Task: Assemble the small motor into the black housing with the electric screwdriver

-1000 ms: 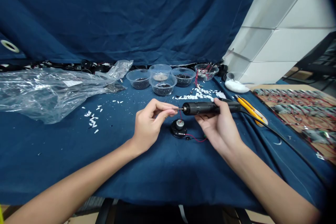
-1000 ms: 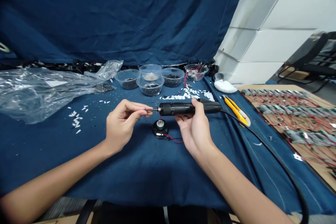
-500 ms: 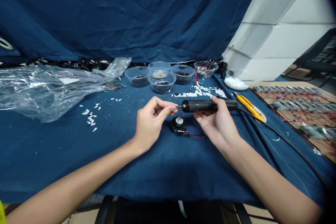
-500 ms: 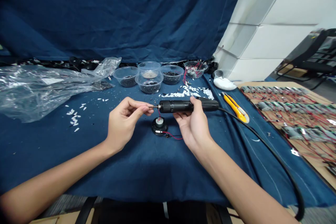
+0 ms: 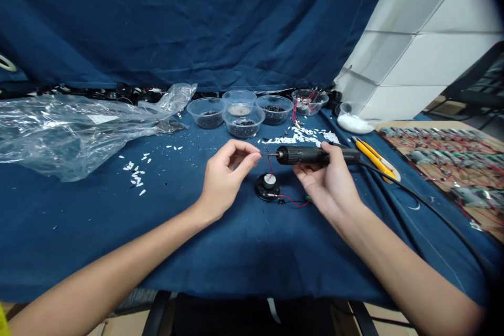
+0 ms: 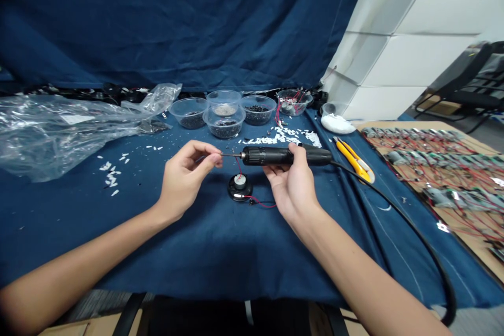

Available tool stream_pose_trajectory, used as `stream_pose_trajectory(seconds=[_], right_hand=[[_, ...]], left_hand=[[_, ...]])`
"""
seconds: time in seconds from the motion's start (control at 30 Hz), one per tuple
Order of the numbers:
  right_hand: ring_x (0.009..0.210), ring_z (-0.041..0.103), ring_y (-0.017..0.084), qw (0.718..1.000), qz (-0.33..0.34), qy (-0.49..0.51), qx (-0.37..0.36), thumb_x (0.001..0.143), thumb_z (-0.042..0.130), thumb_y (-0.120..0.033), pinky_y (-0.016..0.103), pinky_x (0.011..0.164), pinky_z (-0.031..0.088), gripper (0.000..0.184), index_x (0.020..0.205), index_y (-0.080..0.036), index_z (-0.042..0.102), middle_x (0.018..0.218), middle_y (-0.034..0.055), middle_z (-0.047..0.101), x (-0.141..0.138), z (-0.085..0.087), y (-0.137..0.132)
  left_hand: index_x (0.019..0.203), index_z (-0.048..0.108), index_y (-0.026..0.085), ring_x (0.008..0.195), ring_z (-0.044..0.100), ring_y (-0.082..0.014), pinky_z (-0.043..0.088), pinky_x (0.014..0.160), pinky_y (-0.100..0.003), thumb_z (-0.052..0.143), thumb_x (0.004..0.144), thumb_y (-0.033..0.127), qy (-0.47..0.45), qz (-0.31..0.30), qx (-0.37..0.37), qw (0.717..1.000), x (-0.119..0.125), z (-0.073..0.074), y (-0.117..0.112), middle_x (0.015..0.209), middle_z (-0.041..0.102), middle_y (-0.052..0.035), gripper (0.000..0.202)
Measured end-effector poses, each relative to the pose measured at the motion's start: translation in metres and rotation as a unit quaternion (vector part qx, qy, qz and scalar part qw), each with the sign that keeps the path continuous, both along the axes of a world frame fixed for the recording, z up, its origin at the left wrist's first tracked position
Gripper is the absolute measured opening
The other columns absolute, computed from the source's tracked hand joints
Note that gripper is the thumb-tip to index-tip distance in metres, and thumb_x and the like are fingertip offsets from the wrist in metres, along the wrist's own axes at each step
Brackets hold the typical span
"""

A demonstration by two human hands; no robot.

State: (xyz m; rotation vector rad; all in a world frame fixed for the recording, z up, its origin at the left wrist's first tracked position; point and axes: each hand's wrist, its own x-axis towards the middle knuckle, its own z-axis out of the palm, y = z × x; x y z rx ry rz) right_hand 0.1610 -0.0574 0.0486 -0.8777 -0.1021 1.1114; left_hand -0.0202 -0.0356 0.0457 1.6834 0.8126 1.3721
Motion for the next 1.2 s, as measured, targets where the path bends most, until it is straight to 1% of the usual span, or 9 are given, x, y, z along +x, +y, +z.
stream_pose_trajectory(seconds=[0.17,0.43,0.6,0.77,0.83,0.97,1.07,1.13,1.2], right_hand=[[0.072,0.063,0.014,1.0,0.001,0.0,-0.003,0.085,0.056,-0.027,0.026,0.064,0.058,0.011,0.087,-0.017,0.052,0.078,0.0031,0.062,-0.001,-0.001,0.0],[0.069,0.062,0.013,1.0,-0.01,-0.005,0.008,0.088,0.053,-0.027,0.025,0.064,0.058,0.01,0.084,-0.018,0.051,0.073,0.001,0.061,-0.003,0.003,0.0],[0.07,0.063,0.013,0.999,-0.016,-0.002,0.029,0.087,0.054,-0.025,0.027,0.066,0.059,0.008,0.084,-0.018,0.052,0.075,0.0014,0.062,-0.003,0.006,-0.002],[0.068,0.062,0.013,0.999,-0.017,-0.008,0.029,0.087,0.051,-0.024,0.026,0.064,0.059,0.009,0.079,-0.021,0.053,0.074,0.0002,0.061,0.0,0.007,-0.002],[0.067,0.062,0.013,0.999,-0.033,-0.017,0.031,0.087,0.051,-0.025,0.027,0.062,0.059,0.011,0.077,-0.021,0.051,0.073,-0.0006,0.06,0.004,0.008,-0.001],[0.059,0.056,0.012,0.992,-0.097,-0.031,0.076,0.086,0.051,-0.027,0.025,0.055,0.056,0.014,0.074,-0.022,0.048,0.067,-0.0035,0.052,0.017,0.015,0.002],[0.059,0.056,0.011,0.983,-0.145,-0.045,0.1,0.087,0.048,-0.027,0.029,0.063,0.06,0.012,0.077,-0.022,0.048,0.067,-0.0047,0.049,0.028,0.022,0.003],[0.058,0.055,0.011,0.977,-0.176,-0.056,0.106,0.088,0.046,-0.027,0.031,0.068,0.06,0.012,0.078,-0.021,0.046,0.067,-0.005,0.047,0.034,0.027,0.004],[0.056,0.054,0.01,0.971,-0.202,-0.068,0.111,0.087,0.044,-0.026,0.029,0.067,0.059,0.013,0.077,-0.02,0.044,0.066,-0.0052,0.044,0.037,0.03,0.005]], left_hand=[[0.09,0.064,0.018,0.079,0.062,-0.0104,0.049,0.076,-0.023,0.065,0.088,0.029,0.05,0.036,0.05,0.997,-0.001,-0.003,-0.002,0.085,0.065,-0.0002,0.011],[0.09,0.063,0.018,0.078,0.061,-0.01,0.05,0.075,-0.023,0.062,0.09,0.026,0.038,0.061,0.112,0.991,0.006,-0.005,-0.007,0.086,0.064,-0.0003,0.009],[0.093,0.064,0.018,0.083,0.061,-0.0107,0.05,0.077,-0.023,0.063,0.09,0.025,0.054,0.056,0.159,0.984,0.007,-0.006,-0.005,0.09,0.064,-0.0008,0.007],[0.119,0.055,0.02,0.095,0.061,-0.015,0.05,0.086,-0.029,0.067,0.087,0.03,0.111,0.01,0.156,0.981,0.002,-0.014,-0.001,0.105,0.06,-0.005,0.036],[0.117,0.054,0.019,0.096,0.06,-0.016,0.05,0.087,-0.031,0.067,0.087,0.03,0.163,-0.032,0.202,0.965,-0.005,-0.017,0.002,0.104,0.061,-0.0055,0.035],[0.112,0.056,0.017,0.099,0.058,-0.0181,0.047,0.09,-0.035,0.063,0.089,0.03,0.294,-0.149,0.326,0.886,-0.019,-0.02,0.009,0.103,0.064,-0.0066,0.027],[0.11,0.057,0.016,0.099,0.057,-0.0181,0.048,0.09,-0.035,0.056,0.093,0.025,0.345,-0.169,0.351,0.854,-0.021,-0.021,0.011,0.103,0.064,-0.0076,0.019],[0.108,0.058,0.015,0.098,0.057,-0.0179,0.048,0.088,-0.034,0.053,0.095,0.022,0.355,-0.168,0.363,0.845,-0.02,-0.022,0.011,0.102,0.064,-0.0076,0.016],[0.108,0.058,0.015,0.097,0.057,-0.0182,0.048,0.088,-0.034,0.052,0.095,0.022,0.357,-0.166,0.372,0.841,-0.018,-0.022,0.011,0.102,0.064,-0.0081,0.016]])
